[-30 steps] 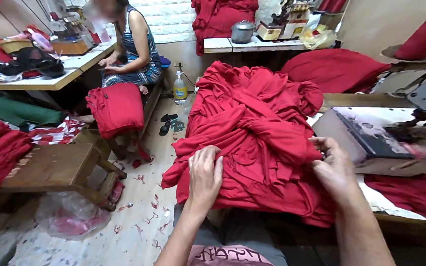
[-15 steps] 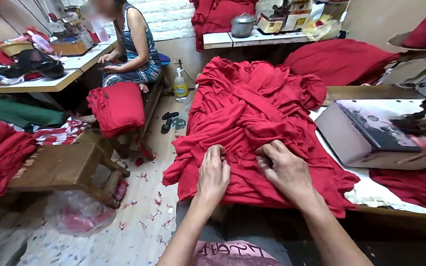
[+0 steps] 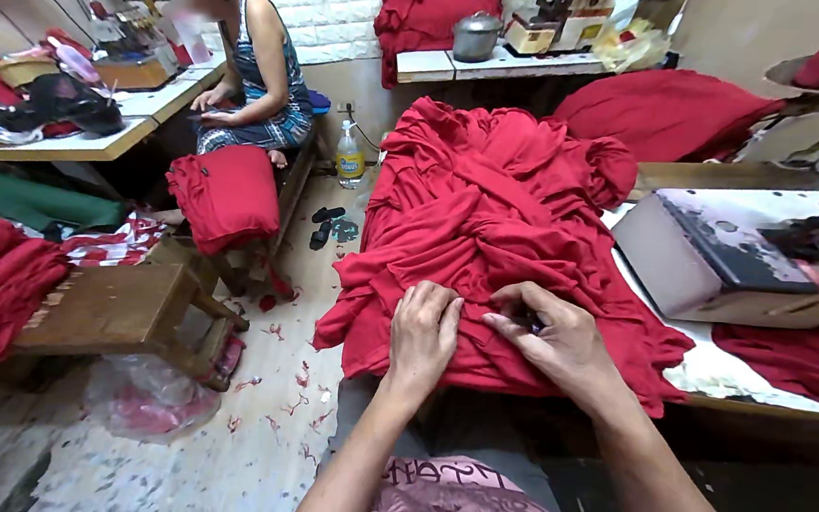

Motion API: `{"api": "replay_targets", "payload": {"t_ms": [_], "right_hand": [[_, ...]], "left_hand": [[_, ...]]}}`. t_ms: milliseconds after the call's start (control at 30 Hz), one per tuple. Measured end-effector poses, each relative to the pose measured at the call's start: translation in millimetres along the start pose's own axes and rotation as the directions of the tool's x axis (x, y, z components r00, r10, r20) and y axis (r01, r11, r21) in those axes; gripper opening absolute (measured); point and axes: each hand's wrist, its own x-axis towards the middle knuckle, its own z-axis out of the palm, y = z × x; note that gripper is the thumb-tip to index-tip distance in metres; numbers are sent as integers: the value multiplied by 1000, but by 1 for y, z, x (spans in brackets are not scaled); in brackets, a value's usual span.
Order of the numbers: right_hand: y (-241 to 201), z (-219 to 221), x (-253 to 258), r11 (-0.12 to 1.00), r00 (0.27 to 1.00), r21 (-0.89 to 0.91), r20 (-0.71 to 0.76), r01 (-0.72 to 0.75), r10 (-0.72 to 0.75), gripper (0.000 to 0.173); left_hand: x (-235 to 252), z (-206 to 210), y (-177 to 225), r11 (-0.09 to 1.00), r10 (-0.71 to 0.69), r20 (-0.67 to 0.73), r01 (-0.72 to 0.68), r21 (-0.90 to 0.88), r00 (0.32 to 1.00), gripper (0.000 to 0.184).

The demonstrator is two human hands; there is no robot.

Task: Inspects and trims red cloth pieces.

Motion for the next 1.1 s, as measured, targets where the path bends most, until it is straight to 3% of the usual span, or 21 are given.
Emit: {"api": "replay_targets", "payload": {"t_ms": [100, 167, 367, 633, 767, 967, 1100], "right_hand": [[-5, -10, 2, 989, 992, 93, 72, -113, 106, 38], [-10, -12, 2, 997, 994, 15, 83, -74, 73, 48], [-12, 6, 4, 937, 963, -242, -30, 252, -267, 26], [-20, 19, 10, 902, 950, -341, -71, 264, -305, 21], [-19, 21, 10, 907, 950, -330, -77, 262, -303, 22], [-17, 1, 6, 959, 984, -231, -26, 163, -174, 24], [-13, -7, 3, 984, 993, -152, -65, 92, -103, 30]], "left_hand": [[-4, -11, 2, 983, -64, 11, 65, -172, 998, 17], [-9, -15, 3, 972, -81, 30, 86, -221, 996, 17], [-11, -17, 7, 953, -122, 12, 120, -278, 993, 14], [-10, -16, 6, 954, -108, 40, 115, -279, 993, 14], [-10, -14, 5, 971, -100, 5, 99, -218, 995, 14], [-8, -11, 11, 984, -137, 1, 136, -117, 991, 29], [-7, -2, 15, 992, -121, -24, 122, 45, 992, 33]]}}
